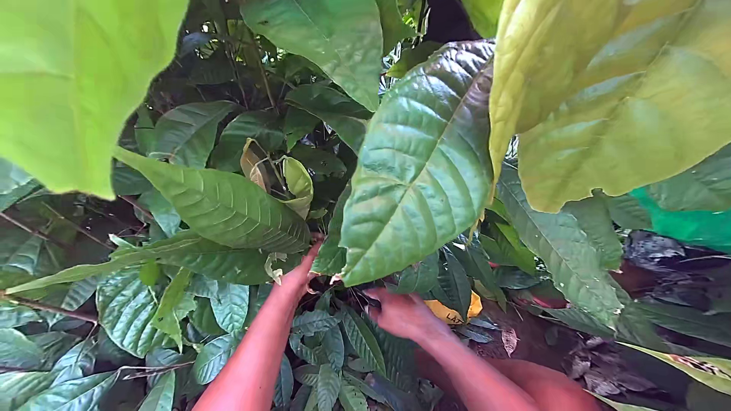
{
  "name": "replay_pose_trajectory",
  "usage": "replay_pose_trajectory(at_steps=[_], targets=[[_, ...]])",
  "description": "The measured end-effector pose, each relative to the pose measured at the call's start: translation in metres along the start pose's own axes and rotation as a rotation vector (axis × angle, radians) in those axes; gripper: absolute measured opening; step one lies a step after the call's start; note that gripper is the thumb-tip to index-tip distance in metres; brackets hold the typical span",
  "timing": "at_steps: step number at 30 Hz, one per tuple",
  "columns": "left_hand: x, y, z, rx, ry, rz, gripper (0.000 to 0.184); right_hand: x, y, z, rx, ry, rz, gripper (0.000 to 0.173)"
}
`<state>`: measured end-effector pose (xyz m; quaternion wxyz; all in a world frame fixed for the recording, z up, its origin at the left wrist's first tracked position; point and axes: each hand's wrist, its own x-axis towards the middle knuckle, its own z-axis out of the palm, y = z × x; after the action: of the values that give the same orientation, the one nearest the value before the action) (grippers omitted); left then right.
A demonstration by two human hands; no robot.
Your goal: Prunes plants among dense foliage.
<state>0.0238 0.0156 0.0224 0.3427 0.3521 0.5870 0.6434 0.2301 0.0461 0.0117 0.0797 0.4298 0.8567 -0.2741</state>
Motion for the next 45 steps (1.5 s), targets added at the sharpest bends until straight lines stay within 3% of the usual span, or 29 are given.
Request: replay_pose_trajectory(at_steps=[3,5,8,12,17,20,23,24,26,30,32,35,37,42,45], targets=[[0.0,-0.007,0.002,0.081,-0.07,-0.053,0.013,0.02,0.002,0.016,-0.035,0.086,-0.022,0.045],[-0.002,-0.006,0.006,0.132,-0.139,-0.072,0.016,0.037,0.011,0.026,-0.101,0.029,0.018,0.044],[-0.001,-0.006,-0.002,0.157,-0.226,-0.036,0.018,0.032,0.012,0.015,-0.166,-0.015,0.028,0.043],[-0.004,-0.001,-0.019,0.222,-0.344,-0.095,0.02,0.034,0.026,0.008,-0.174,0.1,-0.02,0.038],[-0.008,-0.006,-0.015,0.202,-0.431,-0.009,0.014,0.057,0.04,0.035,-0.108,0.155,0.073,0.044],[-0.013,0.005,-0.016,0.248,-0.342,-0.038,0.026,0.052,0.041,0.038,-0.096,0.15,0.07,0.044],[-0.025,0.042,-0.009,0.087,-0.042,0.116,0.018,0.032,0.03,0.018,-0.091,0.008,0.03,0.043],[-0.026,0.051,-0.009,0.052,0.035,0.148,0.023,0.022,0.024,0.01,-0.066,-0.032,0.013,0.046],[-0.021,0.059,-0.011,0.04,0.08,0.189,0.035,0.003,0.016,0.001,0.041,-0.031,-0.018,0.05],[-0.016,0.06,-0.005,0.002,0.084,0.242,0.029,-0.021,0.003,-0.001,0.16,0.06,-0.081,0.053],[-0.014,0.057,0.004,0.026,0.114,0.219,0.029,-0.022,-0.002,0.005,0.406,0.104,-0.053,0.05],[-0.009,0.046,0.014,0.068,0.164,0.181,0.028,-0.013,-0.013,0.018,1.289,0.036,0.052,0.039],[-0.004,0.04,0.023,0.052,0.207,0.172,0.014,-0.004,-0.018,0.024,1.657,0.008,0.157,0.035],[-0.004,0.028,0.033,0.046,0.18,0.119,0.013,0.004,-0.031,0.029,1.798,-0.03,0.118,0.032],[-0.008,0.029,0.031,0.011,0.177,0.199,0.017,-0.014,-0.037,0.017,1.805,-0.011,0.028,0.032]])
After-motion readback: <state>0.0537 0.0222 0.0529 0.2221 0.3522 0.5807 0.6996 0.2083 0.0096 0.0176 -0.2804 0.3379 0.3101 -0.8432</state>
